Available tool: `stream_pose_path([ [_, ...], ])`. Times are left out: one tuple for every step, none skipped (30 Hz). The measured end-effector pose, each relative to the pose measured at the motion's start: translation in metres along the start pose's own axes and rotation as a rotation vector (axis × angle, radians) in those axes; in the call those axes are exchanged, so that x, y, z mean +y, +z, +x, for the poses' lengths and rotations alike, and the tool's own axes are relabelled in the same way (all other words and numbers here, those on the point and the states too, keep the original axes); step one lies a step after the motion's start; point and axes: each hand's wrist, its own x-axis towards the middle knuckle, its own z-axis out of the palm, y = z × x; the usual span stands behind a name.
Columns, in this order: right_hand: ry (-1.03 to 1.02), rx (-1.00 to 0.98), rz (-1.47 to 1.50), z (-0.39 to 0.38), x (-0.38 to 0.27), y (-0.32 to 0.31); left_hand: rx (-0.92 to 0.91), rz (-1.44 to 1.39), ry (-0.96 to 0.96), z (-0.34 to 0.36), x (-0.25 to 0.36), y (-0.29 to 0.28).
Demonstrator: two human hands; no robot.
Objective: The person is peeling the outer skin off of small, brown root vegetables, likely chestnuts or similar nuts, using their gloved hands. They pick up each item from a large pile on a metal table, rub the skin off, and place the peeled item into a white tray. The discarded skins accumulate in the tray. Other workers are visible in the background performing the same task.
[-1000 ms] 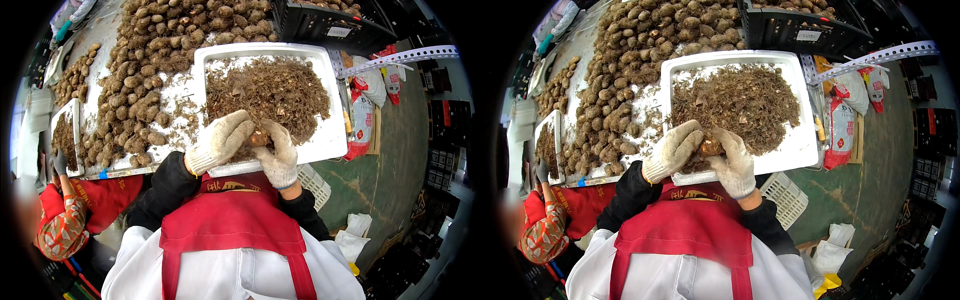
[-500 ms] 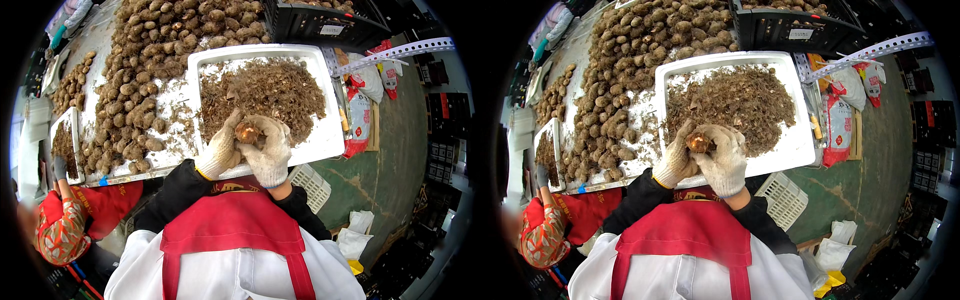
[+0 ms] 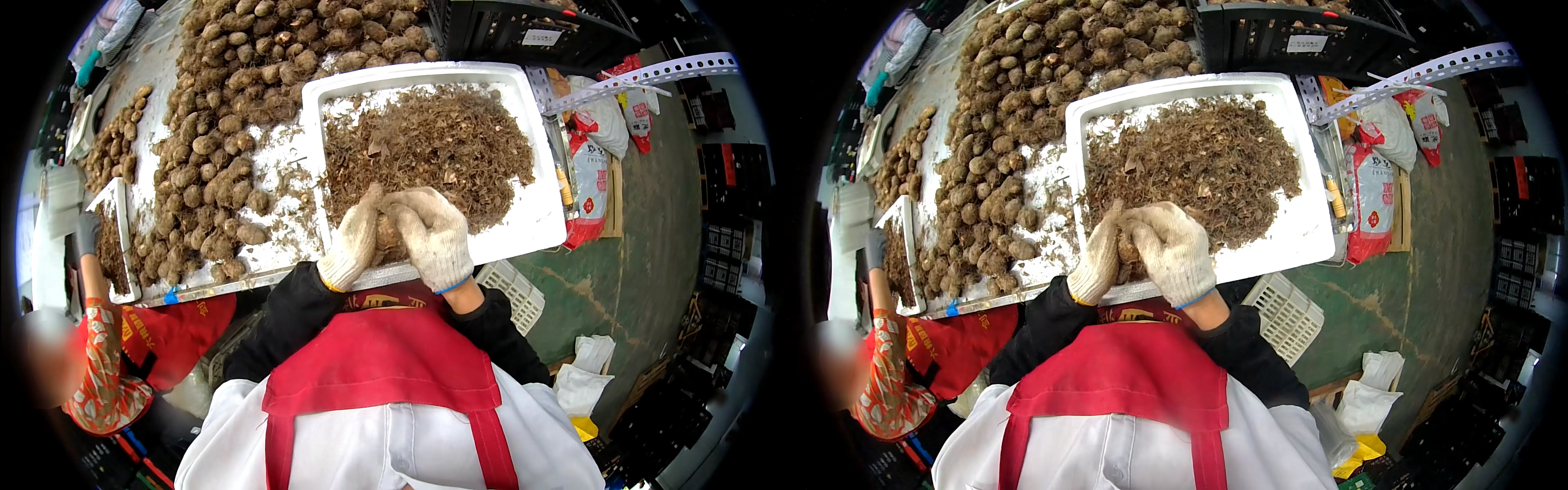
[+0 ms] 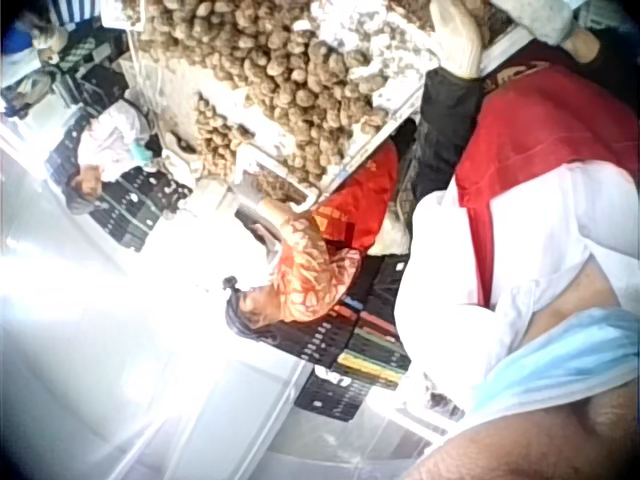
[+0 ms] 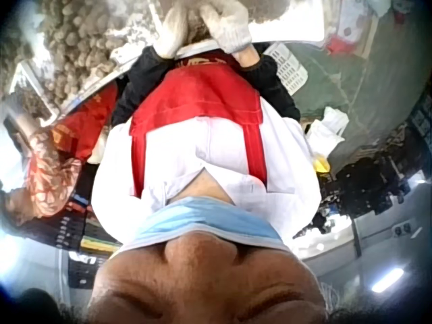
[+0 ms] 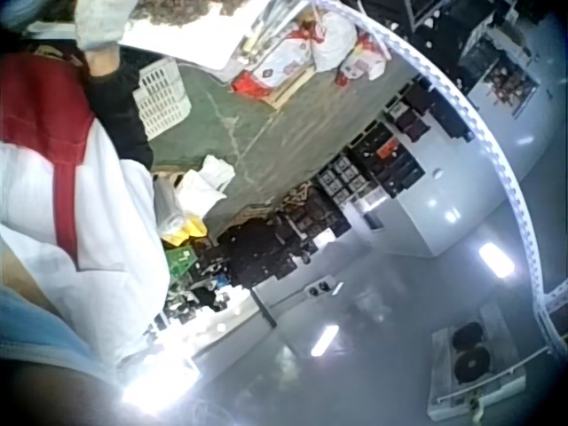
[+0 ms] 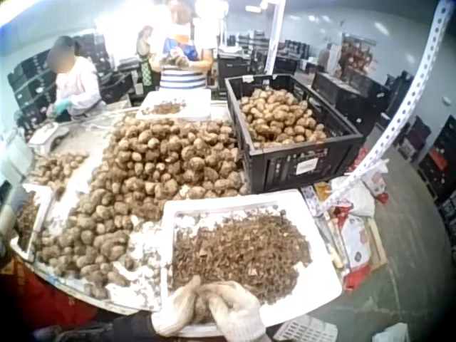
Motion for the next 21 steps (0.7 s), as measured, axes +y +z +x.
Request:
stream_pose_path([
  [0.084,0.002,0.038,0.002,0.005,0.000,-0.006,-0.054,-0.051,-0.006,0.009,0.004],
  [0.168,0.005,0.076,0.004,0.010,-0.001,-0.004,-0.112,-0.107,-0.015,0.016,0.008],
  [0.127,0.106,0.020,0.004,0.016,-0.002,-0.183,-0.159,-0.062,-0.015,0.016,-0.001],
  [0.148,0.093,-0.024,0.005,0.025,-0.005,-0.159,-0.163,-0.057,-0.015,0.019,-0.001],
  [0.172,0.076,-0.067,0.006,0.027,-0.012,-0.129,-0.169,-0.054,-0.017,0.022,0.001],
  [0.334,-0.090,-0.122,0.005,0.021,-0.029,-0.077,-0.188,-0.068,-0.020,0.024,0.004],
  [0.312,-0.069,-0.024,0.003,0.012,-0.027,-0.031,-0.201,-0.083,-0.022,0.027,0.008],
  [0.285,-0.049,0.076,0.001,0.004,-0.023,0.014,-0.205,-0.095,-0.022,0.027,0.008],
  [0.258,-0.029,0.177,-0.001,-0.006,-0.020,0.060,-0.209,-0.106,-0.021,0.028,0.008],
  [0.276,-0.081,0.110,-0.002,-0.023,-0.021,0.103,-0.210,-0.120,-0.019,0.024,0.007],
  [0.195,-0.079,0.073,-0.006,-0.023,-0.018,0.145,-0.211,-0.134,-0.016,0.021,0.006],
  [0.113,-0.077,0.035,-0.010,-0.023,-0.012,0.157,-0.225,-0.087,-0.015,0.019,0.010],
  [0.029,-0.074,-0.001,-0.013,-0.024,-0.007,0.166,-0.237,-0.039,-0.013,0.017,0.014],
  [-0.059,0.010,-0.165,-0.014,-0.023,-0.002,0.165,-0.257,-0.028,-0.013,0.018,0.018],
  [-0.064,0.038,-0.203,-0.015,-0.020,0.000,0.011,-0.310,-0.045,-0.007,0.009,0.001],
  [-0.068,0.068,-0.239,-0.016,-0.016,0.003,-0.142,-0.354,-0.070,-0.006,0.010,-0.009],
  [-0.072,0.096,-0.274,-0.017,-0.011,0.004,-0.059,-0.350,-0.051,-0.003,0.004,-0.008],
  [-0.170,0.125,-0.272,-0.019,-0.005,0.005,0.024,-0.346,-0.032,-0.001,-0.002,-0.001],
  [-0.117,0.100,-0.301,-0.021,-0.006,0.004,0.106,-0.343,-0.014,0.000,-0.004,0.004],
  [-0.063,0.074,-0.331,-0.023,-0.007,0.003,0.098,-0.313,-0.020,-0.001,-0.004,0.003],
  [-0.009,0.047,-0.360,-0.025,-0.007,0.002,0.112,-0.320,-0.011,-0.001,-0.005,0.004],
])
